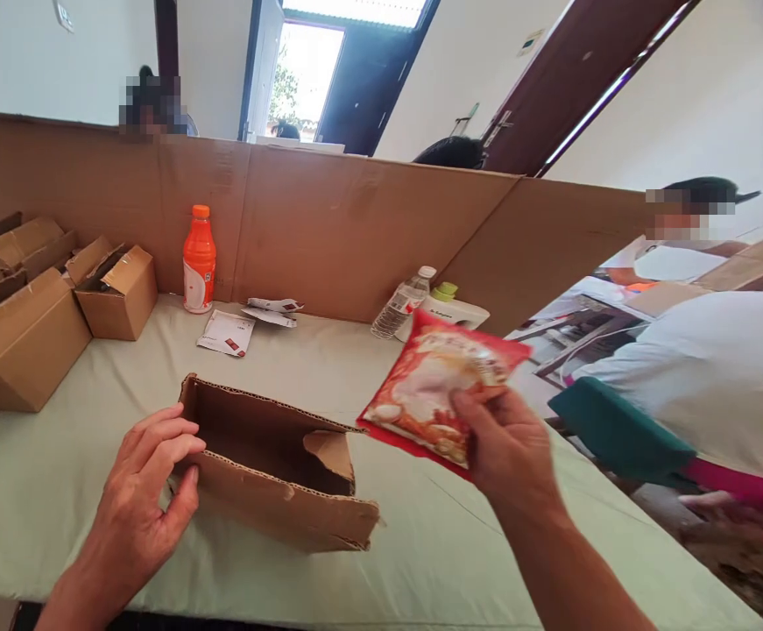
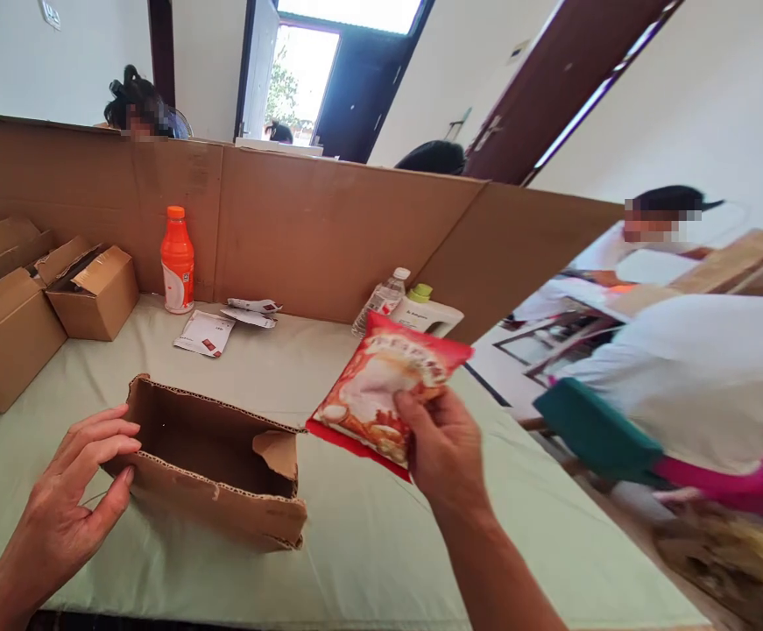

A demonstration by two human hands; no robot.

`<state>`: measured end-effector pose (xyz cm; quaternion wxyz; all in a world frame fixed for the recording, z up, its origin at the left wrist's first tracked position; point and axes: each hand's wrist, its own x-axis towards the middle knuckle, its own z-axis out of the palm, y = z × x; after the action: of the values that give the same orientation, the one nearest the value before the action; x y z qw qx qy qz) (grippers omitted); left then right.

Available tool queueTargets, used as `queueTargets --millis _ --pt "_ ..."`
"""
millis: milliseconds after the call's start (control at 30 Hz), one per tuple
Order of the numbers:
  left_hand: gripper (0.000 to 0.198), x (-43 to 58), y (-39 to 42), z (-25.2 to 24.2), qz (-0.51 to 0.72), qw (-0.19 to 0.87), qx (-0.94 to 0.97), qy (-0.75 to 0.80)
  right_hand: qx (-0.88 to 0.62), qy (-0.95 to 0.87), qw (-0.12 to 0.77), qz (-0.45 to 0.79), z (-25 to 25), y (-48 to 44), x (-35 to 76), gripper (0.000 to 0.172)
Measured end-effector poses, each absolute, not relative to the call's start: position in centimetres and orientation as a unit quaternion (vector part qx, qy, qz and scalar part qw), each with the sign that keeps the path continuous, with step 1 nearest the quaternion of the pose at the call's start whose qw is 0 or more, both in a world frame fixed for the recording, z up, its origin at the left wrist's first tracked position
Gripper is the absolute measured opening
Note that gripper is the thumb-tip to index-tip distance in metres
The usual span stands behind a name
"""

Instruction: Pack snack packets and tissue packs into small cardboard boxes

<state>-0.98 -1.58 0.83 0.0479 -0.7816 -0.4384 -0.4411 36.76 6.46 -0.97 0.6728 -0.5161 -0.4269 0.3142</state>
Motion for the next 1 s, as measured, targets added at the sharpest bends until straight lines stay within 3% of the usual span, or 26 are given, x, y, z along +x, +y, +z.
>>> queueTargets --millis 100,200,300,433,600,833,1000 --pt "0.023 -1.0 -1.5 0.8 -0.438 0.049 -0.782 -0.441 -0.443 -0.475 0.727 0.222 2.8 4.6 34.1 0.025" --pt "0.023 -1.0 -1.5 0.8 -0.433 0.050 -0.784 -0.442 -0.440 -0.585 0.670 0.125 4.3 3.1 31.1 0.014" --pt "0.023 -1.1 -1.6 0.7 -0.431 0.051 -0.782 -0.448 -0.424 -0.762 0.481 0.091 4.2 2.7 29.0 0.004" --pt "0.025 -0.7 -1.6 0.5 -0.434 0.054 -0.775 -0.456 -0.367 -0.899 0.215 0.104 4.5 4.0 27.4 0.027" --pt "0.026 -0.3 -1.3 0.7 -0.442 0.051 -0.774 -0.450 -0.318 -0.936 0.022 0.149 6.6 5.6 25.1 0.023" --pt "0.019 -1.0 -1.1 2.7 -0.364 0.049 -0.839 -0.402 -0.259 -0.927 -0.103 0.253 5.2 6.0 21.6 0.028" --pt "0.005 -1.2 -0.9 5.0 -0.241 0.018 -0.885 -0.397 -0.268 -0.903 -0.122 0.313 4.2 6.2 21.8 0.021"
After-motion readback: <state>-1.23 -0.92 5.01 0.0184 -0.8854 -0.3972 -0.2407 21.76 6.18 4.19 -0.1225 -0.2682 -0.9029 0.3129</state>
